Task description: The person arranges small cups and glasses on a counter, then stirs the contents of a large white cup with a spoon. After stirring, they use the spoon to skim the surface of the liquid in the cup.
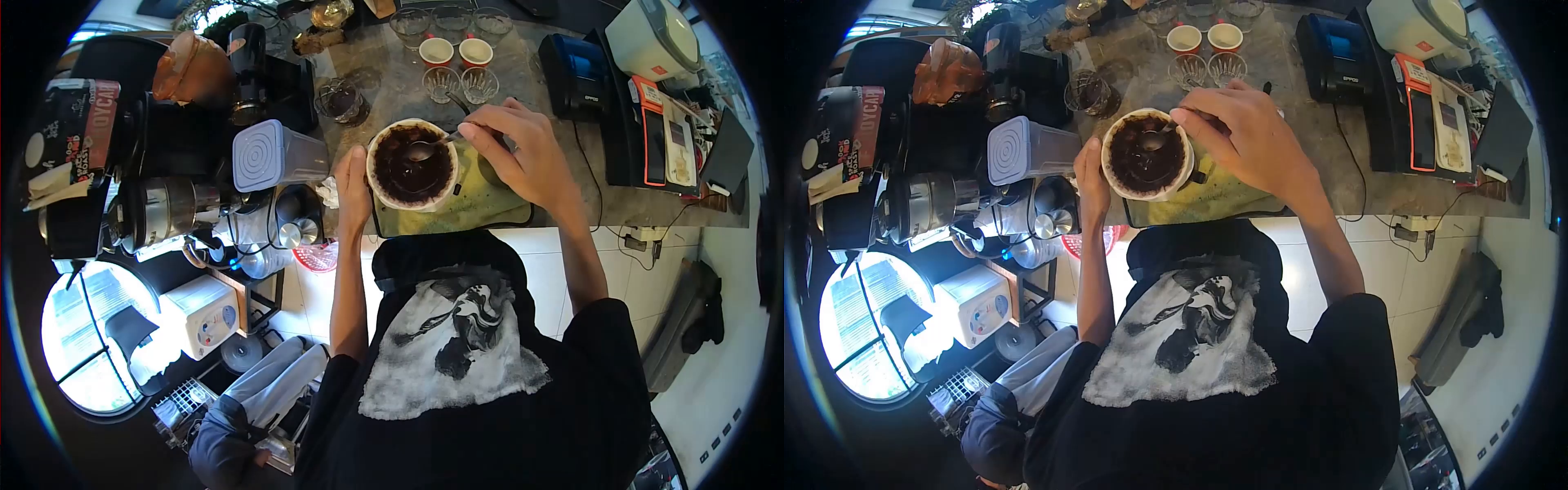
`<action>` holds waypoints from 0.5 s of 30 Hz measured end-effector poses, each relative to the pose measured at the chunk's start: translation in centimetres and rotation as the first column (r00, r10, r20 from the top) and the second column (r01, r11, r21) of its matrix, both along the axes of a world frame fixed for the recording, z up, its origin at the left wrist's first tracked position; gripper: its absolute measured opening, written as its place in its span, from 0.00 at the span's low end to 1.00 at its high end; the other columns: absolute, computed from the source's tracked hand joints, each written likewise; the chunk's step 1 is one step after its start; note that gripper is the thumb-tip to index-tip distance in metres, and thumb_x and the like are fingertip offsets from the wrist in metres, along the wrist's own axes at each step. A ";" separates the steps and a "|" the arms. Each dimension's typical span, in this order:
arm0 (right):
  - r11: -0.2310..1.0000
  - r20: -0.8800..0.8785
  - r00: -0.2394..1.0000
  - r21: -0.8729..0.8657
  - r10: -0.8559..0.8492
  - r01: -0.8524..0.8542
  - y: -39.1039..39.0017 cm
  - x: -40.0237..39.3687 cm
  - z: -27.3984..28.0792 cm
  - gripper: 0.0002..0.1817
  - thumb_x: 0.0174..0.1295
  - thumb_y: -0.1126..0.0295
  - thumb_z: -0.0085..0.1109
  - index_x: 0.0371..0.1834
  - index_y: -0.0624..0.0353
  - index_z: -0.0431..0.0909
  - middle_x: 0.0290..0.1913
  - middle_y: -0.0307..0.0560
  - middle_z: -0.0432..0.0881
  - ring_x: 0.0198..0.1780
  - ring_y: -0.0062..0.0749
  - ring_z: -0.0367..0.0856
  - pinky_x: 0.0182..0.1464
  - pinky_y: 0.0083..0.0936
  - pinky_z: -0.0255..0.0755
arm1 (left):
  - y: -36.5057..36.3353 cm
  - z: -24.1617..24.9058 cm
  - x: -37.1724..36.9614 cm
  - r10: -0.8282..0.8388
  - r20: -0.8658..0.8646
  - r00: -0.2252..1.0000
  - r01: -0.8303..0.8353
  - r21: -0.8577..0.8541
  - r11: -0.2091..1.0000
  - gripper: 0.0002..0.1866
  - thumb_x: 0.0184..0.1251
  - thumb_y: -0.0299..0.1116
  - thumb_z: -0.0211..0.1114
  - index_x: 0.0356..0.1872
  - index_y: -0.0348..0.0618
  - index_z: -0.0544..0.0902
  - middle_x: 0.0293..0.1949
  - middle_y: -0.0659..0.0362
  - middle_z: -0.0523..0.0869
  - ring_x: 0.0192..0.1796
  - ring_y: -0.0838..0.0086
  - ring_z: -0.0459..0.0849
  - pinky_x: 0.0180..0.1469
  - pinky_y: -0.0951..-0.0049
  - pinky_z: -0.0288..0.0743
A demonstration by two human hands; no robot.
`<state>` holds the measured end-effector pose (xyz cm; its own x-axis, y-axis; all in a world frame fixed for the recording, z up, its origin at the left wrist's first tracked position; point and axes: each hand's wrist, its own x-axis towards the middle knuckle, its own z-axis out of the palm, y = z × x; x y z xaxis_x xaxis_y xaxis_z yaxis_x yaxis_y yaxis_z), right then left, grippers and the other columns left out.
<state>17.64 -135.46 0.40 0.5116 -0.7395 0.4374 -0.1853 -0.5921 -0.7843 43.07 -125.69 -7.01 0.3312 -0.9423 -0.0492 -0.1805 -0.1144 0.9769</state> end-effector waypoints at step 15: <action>0.986 0.085 0.991 -0.126 -0.100 0.111 0.0 0.5 1.1 0.10 0.65 0.65 0.64 0.34 0.62 0.82 0.26 0.50 0.81 0.31 0.46 0.80 0.41 0.36 0.70 | -0.2 0.2 -0.9 0.033 -0.056 0.998 -0.034 -0.027 0.999 0.22 0.82 0.44 0.47 0.30 0.39 0.75 0.28 0.67 0.73 0.33 0.84 0.67 0.36 0.78 0.64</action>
<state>18.19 -135.49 1.46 0.3942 -0.7216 0.5692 -0.1935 -0.6706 -0.7162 42.13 -125.86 -6.81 0.3602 -0.9320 -0.0417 -0.1228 -0.0917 0.9882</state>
